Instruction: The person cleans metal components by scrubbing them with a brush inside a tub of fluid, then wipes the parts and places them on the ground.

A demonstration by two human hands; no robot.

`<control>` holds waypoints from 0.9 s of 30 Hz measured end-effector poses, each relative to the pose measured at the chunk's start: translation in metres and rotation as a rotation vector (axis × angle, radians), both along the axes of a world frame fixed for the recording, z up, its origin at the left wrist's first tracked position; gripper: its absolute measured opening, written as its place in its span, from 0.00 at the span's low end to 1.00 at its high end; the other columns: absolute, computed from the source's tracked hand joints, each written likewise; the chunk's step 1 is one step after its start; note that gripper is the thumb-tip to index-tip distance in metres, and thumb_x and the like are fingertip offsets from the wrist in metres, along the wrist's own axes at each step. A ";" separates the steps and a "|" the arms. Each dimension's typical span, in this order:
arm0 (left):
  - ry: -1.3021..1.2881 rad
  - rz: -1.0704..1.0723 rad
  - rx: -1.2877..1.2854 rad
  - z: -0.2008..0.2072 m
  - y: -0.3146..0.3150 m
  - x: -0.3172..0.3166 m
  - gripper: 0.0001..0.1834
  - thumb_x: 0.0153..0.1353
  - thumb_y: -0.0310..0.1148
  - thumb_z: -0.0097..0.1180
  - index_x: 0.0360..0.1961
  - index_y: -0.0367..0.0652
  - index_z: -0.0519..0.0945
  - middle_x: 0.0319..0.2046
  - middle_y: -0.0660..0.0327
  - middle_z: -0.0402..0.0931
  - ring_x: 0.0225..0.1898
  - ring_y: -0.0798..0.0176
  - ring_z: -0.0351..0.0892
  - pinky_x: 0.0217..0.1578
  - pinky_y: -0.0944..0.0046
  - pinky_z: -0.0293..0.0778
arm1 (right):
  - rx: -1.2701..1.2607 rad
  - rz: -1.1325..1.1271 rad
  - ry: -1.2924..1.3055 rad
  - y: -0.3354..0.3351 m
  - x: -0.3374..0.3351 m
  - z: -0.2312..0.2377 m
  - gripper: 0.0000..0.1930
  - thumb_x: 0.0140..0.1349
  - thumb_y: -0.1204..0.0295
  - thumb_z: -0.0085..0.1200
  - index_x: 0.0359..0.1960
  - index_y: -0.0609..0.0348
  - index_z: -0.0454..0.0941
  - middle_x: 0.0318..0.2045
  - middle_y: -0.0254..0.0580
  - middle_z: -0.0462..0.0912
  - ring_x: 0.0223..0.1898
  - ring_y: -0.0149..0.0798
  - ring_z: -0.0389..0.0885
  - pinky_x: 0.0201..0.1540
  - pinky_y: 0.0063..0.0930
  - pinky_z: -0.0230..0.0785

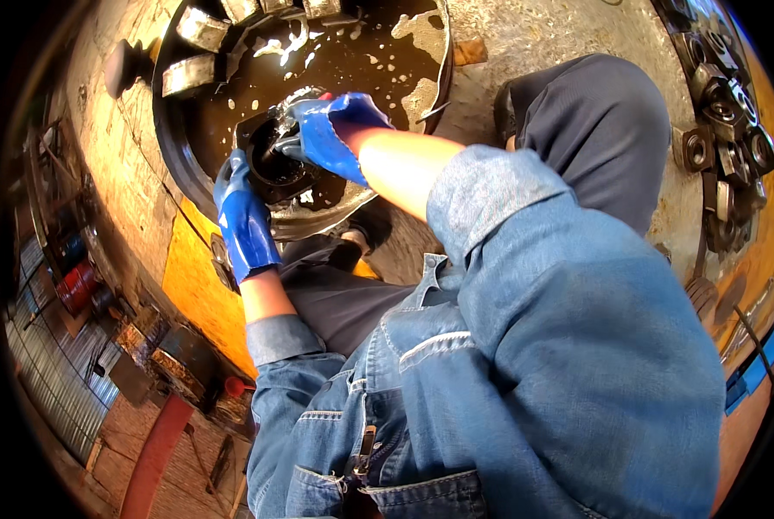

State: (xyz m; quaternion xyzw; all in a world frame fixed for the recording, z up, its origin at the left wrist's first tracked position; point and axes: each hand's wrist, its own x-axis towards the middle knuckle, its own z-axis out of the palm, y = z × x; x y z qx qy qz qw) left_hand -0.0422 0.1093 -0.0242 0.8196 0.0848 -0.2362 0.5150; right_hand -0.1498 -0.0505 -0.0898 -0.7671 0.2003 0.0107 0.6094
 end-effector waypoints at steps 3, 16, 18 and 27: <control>-0.036 -0.013 -0.006 -0.010 0.012 0.008 0.23 0.74 0.42 0.61 0.58 0.31 0.81 0.44 0.55 0.87 0.39 0.61 0.86 0.41 0.63 0.83 | 0.120 -0.265 -0.109 0.040 0.014 -0.035 0.23 0.72 0.58 0.61 0.60 0.61 0.75 0.52 0.59 0.86 0.47 0.51 0.90 0.50 0.34 0.84; 0.056 -0.033 -0.189 -0.013 0.025 0.010 0.23 0.74 0.42 0.60 0.61 0.35 0.79 0.51 0.54 0.84 0.48 0.57 0.86 0.50 0.58 0.84 | -0.435 0.575 0.210 -0.025 0.060 0.055 0.18 0.63 0.64 0.62 0.53 0.53 0.82 0.45 0.51 0.88 0.44 0.52 0.90 0.45 0.44 0.82; 0.050 -0.026 -0.183 -0.011 0.020 0.007 0.23 0.75 0.42 0.59 0.61 0.35 0.79 0.51 0.54 0.84 0.48 0.57 0.86 0.50 0.58 0.83 | -0.007 0.440 0.256 -0.032 0.061 0.078 0.20 0.63 0.60 0.58 0.50 0.61 0.85 0.43 0.54 0.89 0.42 0.55 0.88 0.48 0.48 0.79; 0.080 0.043 -0.274 0.013 0.002 -0.006 0.20 0.74 0.38 0.60 0.57 0.31 0.82 0.46 0.53 0.86 0.43 0.59 0.85 0.47 0.60 0.82 | -0.824 1.046 0.119 -0.001 0.059 0.069 0.19 0.62 0.65 0.62 0.53 0.57 0.87 0.46 0.44 0.91 0.43 0.48 0.90 0.46 0.38 0.82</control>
